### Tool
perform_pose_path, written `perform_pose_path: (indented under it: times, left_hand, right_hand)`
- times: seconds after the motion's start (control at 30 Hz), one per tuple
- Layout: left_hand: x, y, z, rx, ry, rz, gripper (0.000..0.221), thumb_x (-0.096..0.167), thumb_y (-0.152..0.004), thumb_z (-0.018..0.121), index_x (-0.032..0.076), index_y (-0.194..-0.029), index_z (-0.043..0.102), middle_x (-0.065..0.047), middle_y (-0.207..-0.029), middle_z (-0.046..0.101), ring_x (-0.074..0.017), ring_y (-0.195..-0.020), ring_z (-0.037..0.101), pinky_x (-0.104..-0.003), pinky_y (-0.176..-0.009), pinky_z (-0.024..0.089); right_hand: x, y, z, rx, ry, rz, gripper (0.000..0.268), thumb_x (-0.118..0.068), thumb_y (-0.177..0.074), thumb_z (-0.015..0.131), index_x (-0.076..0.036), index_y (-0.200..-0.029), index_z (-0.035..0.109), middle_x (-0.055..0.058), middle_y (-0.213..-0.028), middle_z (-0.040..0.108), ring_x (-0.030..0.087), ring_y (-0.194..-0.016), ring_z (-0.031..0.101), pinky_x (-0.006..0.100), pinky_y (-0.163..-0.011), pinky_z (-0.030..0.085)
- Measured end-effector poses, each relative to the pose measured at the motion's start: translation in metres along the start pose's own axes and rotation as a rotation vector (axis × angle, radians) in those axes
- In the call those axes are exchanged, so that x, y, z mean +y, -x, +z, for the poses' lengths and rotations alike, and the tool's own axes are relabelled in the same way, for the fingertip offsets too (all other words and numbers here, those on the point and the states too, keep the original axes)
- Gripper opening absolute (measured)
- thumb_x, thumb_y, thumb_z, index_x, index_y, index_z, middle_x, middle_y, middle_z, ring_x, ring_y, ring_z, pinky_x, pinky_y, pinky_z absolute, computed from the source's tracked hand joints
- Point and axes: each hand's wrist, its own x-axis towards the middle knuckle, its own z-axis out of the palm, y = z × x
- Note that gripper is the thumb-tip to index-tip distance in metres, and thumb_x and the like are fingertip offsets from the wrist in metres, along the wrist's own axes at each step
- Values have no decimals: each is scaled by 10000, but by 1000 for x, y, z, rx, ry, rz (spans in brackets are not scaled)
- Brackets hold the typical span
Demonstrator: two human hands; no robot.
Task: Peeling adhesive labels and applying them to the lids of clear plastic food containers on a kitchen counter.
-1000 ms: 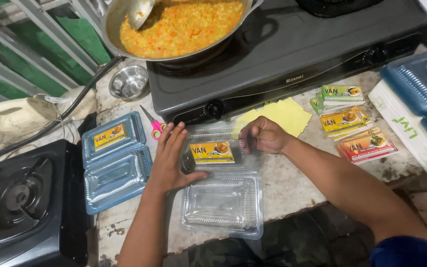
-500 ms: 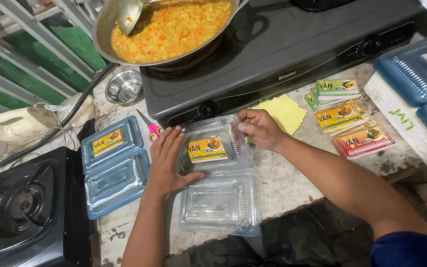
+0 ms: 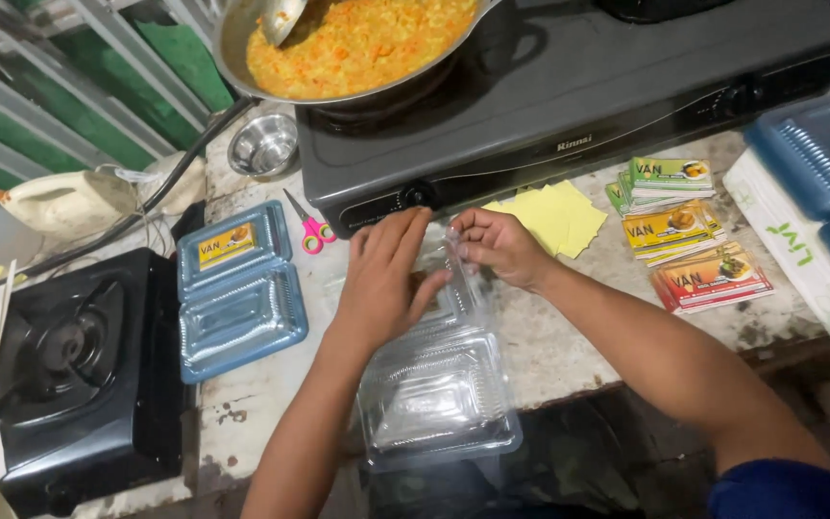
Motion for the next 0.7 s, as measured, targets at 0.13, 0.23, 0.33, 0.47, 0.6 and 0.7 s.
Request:
perform_pose_path:
  times: [0.13,0.23,0.33,0.47,0.6,0.7]
  left_hand:
    - [-3,-8,12,-94,-118,-25,492,455,-925,615,146,-1305,566,-12,-1220,564,-222,-1194,537,-443,-962,383]
    - [4,-9,6,-165,-119,-91,361,406,-964,569,194,-1254,604,15,-1193,572,-189,-1178,553,-407,-940,406]
    - [14,-12,-11,-126,-74,-99,197,253,-972,600,167,-1139,660,-12,-1090,632,-216,-1077,610,-378,-901,434]
    - [29,-13,-50,-196,319,-220,127,214,-951,625,145,-1034,692,-45,-782,712,-240,-772,694,-374,-732,528]
    - [63,-2,-119,-183,548,-190,105,153,-941,625,109,-951,720,-96,-703,700,-254,-606,603,-373,-627,528]
    - [94,27,-167,-112,429,-18,53,30,-882,651,40,-865,700,-145,-662,636,-375,-580,609,-422,-555,525]
  right_hand:
    - [0,-4,-7,5,43,-7,280,28,-824,711,42,-1081,601,116,-788,689,118,-604,640,215,-485,532]
    - [-9,-1,0,11,22,11,250,39,-827,713,28,-1049,597,102,-765,670,119,-584,641,235,-482,548]
    - [-12,-2,-1,17,72,30,226,76,-810,692,36,-1014,604,121,-725,667,136,-540,634,243,-449,547]
    - [5,-9,-19,62,109,104,250,44,-820,680,42,-1057,599,143,-760,670,148,-578,637,278,-466,566]
    - [-6,-10,-26,187,90,226,256,23,-834,661,11,-1081,592,156,-769,658,139,-539,596,309,-501,602]
    - [-10,-14,-23,245,-62,283,237,-5,-849,654,-39,-1081,611,127,-781,689,86,-557,614,256,-525,620]
